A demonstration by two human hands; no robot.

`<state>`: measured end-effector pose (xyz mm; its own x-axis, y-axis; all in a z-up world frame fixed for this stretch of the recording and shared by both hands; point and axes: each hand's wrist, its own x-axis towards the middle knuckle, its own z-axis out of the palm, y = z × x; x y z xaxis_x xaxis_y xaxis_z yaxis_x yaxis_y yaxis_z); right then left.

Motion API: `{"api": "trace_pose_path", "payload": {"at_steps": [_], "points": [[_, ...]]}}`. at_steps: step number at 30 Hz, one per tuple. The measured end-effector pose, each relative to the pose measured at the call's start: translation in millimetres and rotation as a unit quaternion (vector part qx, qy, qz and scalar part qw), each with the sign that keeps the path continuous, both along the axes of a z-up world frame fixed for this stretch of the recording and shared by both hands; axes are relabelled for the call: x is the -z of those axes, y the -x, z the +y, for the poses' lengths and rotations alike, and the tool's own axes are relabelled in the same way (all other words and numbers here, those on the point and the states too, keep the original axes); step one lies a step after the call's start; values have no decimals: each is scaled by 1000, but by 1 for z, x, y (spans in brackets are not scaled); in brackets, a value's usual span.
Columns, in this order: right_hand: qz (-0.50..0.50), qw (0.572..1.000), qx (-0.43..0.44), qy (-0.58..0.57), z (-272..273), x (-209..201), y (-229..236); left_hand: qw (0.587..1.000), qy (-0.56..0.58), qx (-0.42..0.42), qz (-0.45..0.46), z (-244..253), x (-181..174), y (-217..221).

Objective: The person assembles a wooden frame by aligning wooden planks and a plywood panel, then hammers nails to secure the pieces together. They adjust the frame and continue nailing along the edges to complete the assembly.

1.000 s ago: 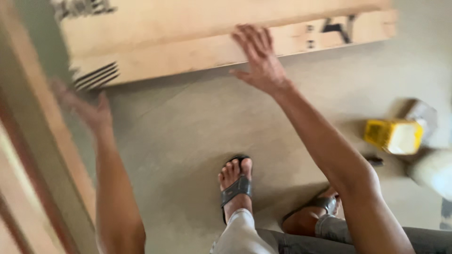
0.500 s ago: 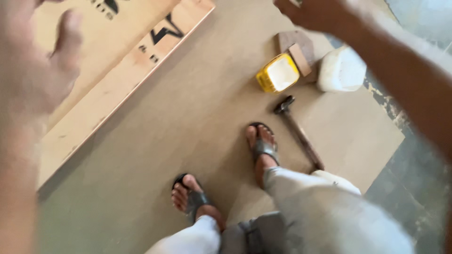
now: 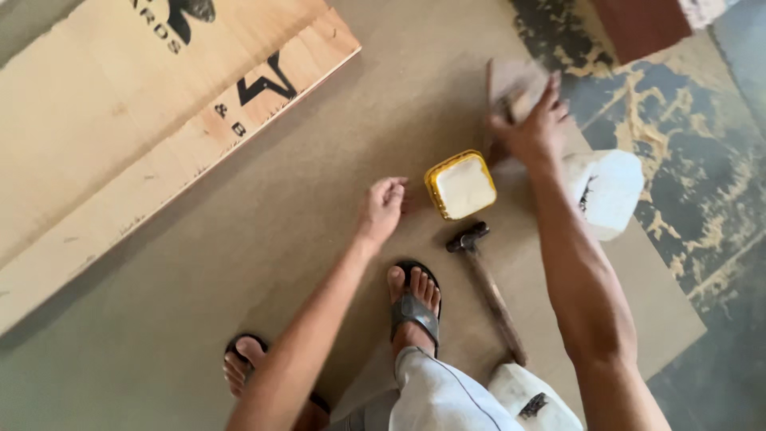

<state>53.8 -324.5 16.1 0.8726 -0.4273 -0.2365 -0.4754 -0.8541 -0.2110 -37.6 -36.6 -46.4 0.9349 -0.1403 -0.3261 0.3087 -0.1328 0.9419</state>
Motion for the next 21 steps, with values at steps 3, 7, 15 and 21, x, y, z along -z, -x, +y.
{"api": "trace_pose_path", "payload": {"at_steps": [3,7,15,21], "points": [[-7,999,-42,-20,13,-65,3,950,207,-76,222,-25,14,26],[42,991,-126,-29,67,-117,65,930,250,-115,244,-40,6,28],[45,991,-118,-41,119,-88,94,950,189,-63,240,-23,-43,19],[-19,991,-131,3,61,-73,97,998,7,30,57,-98,-28,-8]]}}
